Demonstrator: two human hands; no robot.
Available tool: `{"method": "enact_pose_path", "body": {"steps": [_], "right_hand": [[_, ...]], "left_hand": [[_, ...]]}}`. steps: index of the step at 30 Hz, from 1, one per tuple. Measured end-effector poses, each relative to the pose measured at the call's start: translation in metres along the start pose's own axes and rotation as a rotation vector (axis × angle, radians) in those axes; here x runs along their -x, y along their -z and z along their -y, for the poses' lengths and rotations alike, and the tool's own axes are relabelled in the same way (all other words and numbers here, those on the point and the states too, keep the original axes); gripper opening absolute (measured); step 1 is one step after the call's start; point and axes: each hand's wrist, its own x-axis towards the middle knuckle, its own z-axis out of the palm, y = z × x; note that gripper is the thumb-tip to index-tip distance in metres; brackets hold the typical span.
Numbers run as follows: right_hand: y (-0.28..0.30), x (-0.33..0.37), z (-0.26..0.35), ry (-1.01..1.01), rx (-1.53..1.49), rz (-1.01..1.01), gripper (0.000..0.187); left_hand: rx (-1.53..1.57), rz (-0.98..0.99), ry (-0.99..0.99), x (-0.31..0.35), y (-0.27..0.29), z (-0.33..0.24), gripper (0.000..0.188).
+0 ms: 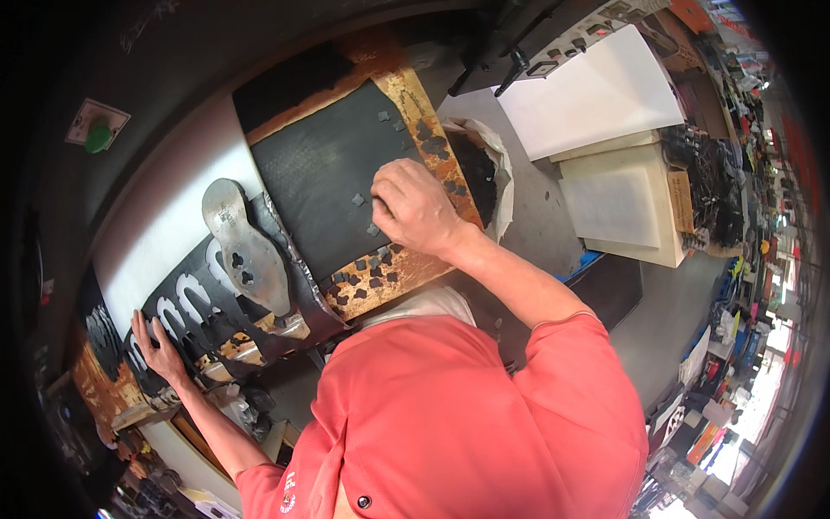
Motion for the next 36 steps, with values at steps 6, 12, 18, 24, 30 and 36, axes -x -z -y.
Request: {"method": "enact_pose_path", "body": {"steps": [6, 12, 18, 24, 30, 36], "right_hand": [[0.016, -0.009, -0.029, -0.052, 0.206, -0.084, 0.038], [-0.007, -0.013, -0.033, -0.098, 0.156, 0.108, 0.049], [0.017, 0.016, -0.082, -0.076, 0.244, -0.021, 0.027], [0.064, 0.013, -0.093, -0.309, 0.363, -0.227, 0.014], [0.0, -0.005, 0.003, -0.007, -0.093, 0.019, 0.023], [0.0, 0.01, -0.002, 0.105, 0.013, 0.126, 0.015]], "left_hand": [[0.001, 0.007, 0.008, 0.001, 0.001, 0.001, 0.044], [-0.003, 0.022, 0.057, -0.001, 0.002, -0.001, 0.044], [0.006, 0.02, 0.047, -0.001, 0.002, 0.003, 0.044], [0.035, 0.008, 0.001, 0.001, 0.001, 0.005, 0.044], [-0.024, -0.019, 0.007, -0.001, -0.001, 0.0, 0.042], [-0.021, -0.04, 0.031, 0.002, 0.001, -0.012, 0.046]]}}
